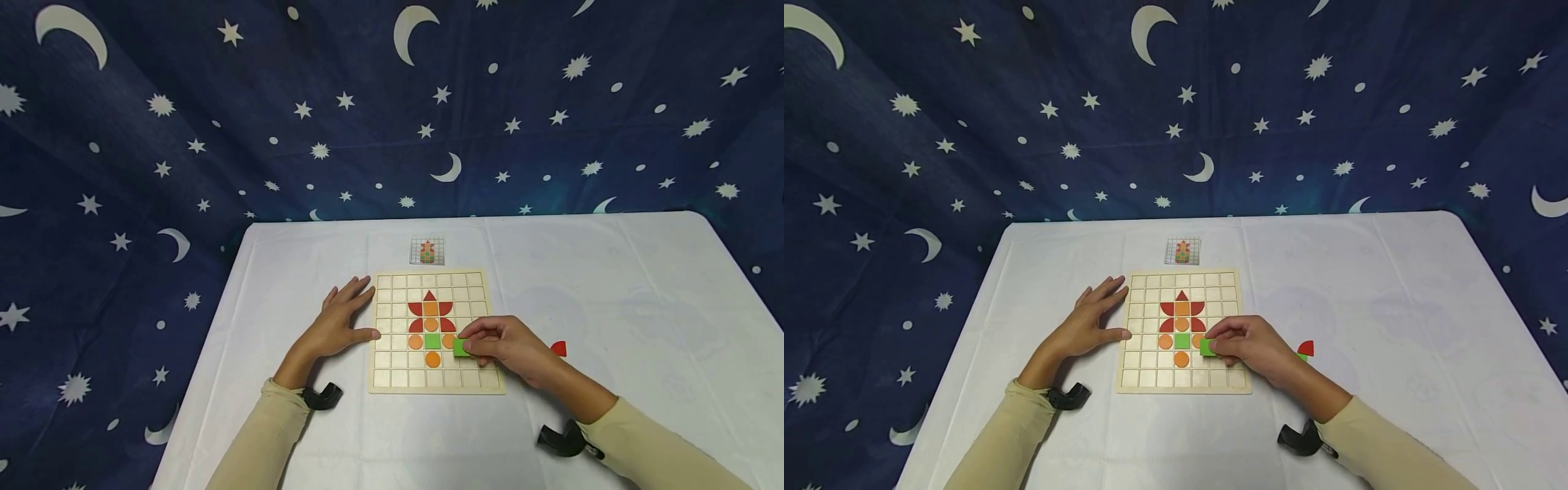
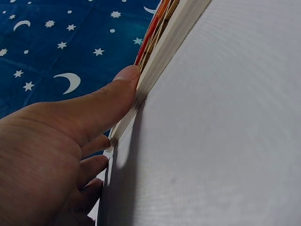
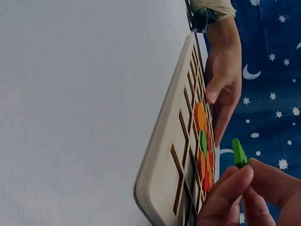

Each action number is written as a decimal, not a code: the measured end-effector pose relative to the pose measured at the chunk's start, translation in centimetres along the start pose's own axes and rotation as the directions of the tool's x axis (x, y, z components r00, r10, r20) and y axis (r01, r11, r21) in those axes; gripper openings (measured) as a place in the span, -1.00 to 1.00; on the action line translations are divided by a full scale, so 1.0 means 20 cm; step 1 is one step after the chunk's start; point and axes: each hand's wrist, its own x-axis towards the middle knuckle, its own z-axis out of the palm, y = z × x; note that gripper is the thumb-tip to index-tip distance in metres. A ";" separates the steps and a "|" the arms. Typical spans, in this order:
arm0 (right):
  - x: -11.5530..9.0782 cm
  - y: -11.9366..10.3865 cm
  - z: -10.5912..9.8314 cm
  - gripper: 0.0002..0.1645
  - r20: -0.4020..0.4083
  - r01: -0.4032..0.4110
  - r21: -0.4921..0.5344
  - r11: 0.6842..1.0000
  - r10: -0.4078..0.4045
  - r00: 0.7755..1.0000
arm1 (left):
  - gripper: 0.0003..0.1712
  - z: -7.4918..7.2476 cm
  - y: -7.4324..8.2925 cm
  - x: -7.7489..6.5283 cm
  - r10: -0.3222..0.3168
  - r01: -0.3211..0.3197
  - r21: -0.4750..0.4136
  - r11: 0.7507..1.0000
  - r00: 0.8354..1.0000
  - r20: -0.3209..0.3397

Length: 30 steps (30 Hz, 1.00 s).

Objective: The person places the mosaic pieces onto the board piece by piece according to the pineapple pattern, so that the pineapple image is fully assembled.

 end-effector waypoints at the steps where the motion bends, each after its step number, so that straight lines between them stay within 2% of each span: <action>1: 0.00 0.00 0.01 -0.61 -0.001 0.002 -0.014 1.000 -0.002 1.000 | 0.07 0.00 0.00 0.00 0.003 -0.003 0.000 1.000 1.000 -0.002; 4: 0.01 0.00 0.03 -0.68 -0.026 0.001 -0.100 0.995 -0.004 1.000 | 0.07 0.00 0.01 0.00 0.010 -0.010 0.001 1.000 1.000 -0.008; 7: 0.01 -0.01 0.06 -0.79 -0.072 0.003 -0.217 0.976 -0.019 0.997 | 0.07 0.00 0.01 0.00 0.009 -0.009 0.002 1.000 1.000 -0.007; 11: 0.02 -0.02 0.09 -0.92 -0.101 0.048 -0.385 0.922 -0.094 0.990 | 0.07 0.00 0.01 0.00 0.006 -0.006 0.000 1.000 1.000 -0.006; 15: 0.03 -0.01 0.11 -0.91 -0.090 0.125 -0.508 0.852 -0.197 0.976 | 0.06 -0.01 0.01 0.00 0.008 -0.008 -0.003 1.000 1.000 -0.010; 20: 0.03 0.00 0.13 -0.87 -0.081 0.199 -0.583 0.787 -0.300 0.951 | 0.07 -0.01 0.02 -0.01 0.010 -0.010 -0.005 1.000 1.000 -0.010; 23: 0.03 0.01 0.13 -0.84 -0.085 0.213 -0.617 0.758 -0.334 0.939 | 0.07 -0.01 0.02 -0.01 0.014 -0.015 -0.008 1.000 1.000 -0.014; 25: 0.03 0.01 0.13 -0.84 -0.087 0.211 -0.626 0.751 -0.336 0.938 | 0.07 -0.01 0.02 -0.01 0.020 -0.020 -0.007 1.000 1.000 -0.015; 30: 0.02 0.00 0.13 -0.84 -0.107 0.182 -0.627 0.757 -0.315 0.943 | 0.07 0.00 0.00 -0.01 0.037 -0.037 0.002 0.999 0.999 -0.019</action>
